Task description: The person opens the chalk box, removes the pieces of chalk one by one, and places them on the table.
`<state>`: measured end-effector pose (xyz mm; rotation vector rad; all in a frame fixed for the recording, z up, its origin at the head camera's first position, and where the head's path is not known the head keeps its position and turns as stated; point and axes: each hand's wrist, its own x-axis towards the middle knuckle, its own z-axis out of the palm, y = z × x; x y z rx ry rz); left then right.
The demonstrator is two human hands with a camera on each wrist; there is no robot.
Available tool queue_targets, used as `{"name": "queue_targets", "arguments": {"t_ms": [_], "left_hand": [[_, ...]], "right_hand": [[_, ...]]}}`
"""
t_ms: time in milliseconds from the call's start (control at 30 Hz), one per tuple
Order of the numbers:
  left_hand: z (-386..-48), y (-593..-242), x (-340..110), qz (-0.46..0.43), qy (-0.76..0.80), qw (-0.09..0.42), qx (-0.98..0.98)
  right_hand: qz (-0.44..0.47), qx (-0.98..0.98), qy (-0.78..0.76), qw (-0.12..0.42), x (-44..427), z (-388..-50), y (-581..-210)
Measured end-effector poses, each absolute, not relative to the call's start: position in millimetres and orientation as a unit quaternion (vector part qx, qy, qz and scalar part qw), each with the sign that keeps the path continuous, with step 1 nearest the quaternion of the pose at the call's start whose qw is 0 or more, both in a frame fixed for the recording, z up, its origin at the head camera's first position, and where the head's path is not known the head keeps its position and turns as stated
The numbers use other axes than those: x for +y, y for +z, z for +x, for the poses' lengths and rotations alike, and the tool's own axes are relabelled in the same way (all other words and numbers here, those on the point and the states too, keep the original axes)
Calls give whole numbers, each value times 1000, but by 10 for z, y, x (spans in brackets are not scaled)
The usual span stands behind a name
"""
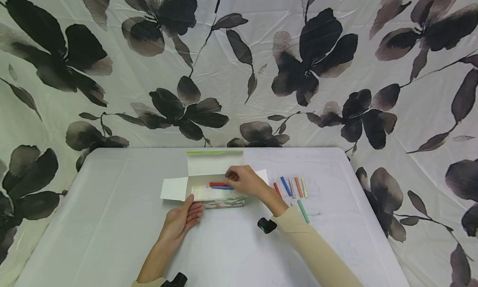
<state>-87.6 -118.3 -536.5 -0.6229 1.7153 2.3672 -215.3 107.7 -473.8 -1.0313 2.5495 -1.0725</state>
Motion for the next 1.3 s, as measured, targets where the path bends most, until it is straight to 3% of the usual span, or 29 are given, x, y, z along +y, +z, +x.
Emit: {"name": "queue_targets", "arguments": {"t_ms": [800, 1300], "left_hand": [[-890, -5372, -1164, -211, 790, 71, 571], [-876, -5377, -1170, -208, 788, 68, 576]], "right_hand": [[-316, 941, -84, 85, 690, -2014, -4869], [-367, 929, 32, 37, 622, -2033, -4902]]}}
